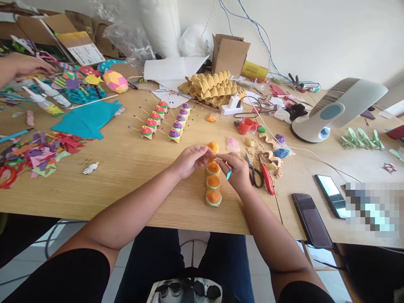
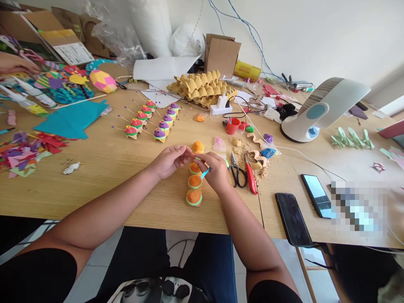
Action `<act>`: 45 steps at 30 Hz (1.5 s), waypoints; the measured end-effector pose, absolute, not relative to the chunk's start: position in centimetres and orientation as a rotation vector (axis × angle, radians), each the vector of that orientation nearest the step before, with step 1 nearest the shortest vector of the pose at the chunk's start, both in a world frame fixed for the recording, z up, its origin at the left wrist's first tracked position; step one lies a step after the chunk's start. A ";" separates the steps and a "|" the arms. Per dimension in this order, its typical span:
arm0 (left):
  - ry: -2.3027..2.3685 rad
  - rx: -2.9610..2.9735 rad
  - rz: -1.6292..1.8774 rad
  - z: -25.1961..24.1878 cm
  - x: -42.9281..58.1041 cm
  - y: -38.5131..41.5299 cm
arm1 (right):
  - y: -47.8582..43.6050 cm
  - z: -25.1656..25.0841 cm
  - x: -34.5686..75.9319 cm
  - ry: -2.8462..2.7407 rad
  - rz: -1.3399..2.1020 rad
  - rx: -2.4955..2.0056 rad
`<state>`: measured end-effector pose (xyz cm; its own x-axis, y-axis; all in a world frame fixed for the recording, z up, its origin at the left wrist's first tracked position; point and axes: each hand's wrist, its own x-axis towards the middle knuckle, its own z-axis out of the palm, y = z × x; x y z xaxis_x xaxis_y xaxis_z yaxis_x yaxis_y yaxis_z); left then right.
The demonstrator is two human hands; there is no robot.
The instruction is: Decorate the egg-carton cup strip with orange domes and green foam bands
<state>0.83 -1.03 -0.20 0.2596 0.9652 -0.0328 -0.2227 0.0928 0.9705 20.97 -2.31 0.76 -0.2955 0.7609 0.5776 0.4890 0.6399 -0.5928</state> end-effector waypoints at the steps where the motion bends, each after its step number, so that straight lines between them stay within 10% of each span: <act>1: 0.923 1.129 1.114 -0.2 0.9 -1.0 | -2.3 0.9 21.0 -1.951 0.379 -0.990; 45: 0.941 2.431 1.545 -0.5 1.3 -1.6 | -2.0 0.8 20.8 -1.694 1.015 -1.055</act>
<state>1.28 -1.56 -0.45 0.2893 0.5535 0.7810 0.4401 -0.8015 0.4050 20.78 -2.02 0.78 -0.2601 0.9333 0.2477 0.2220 0.3075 -0.9253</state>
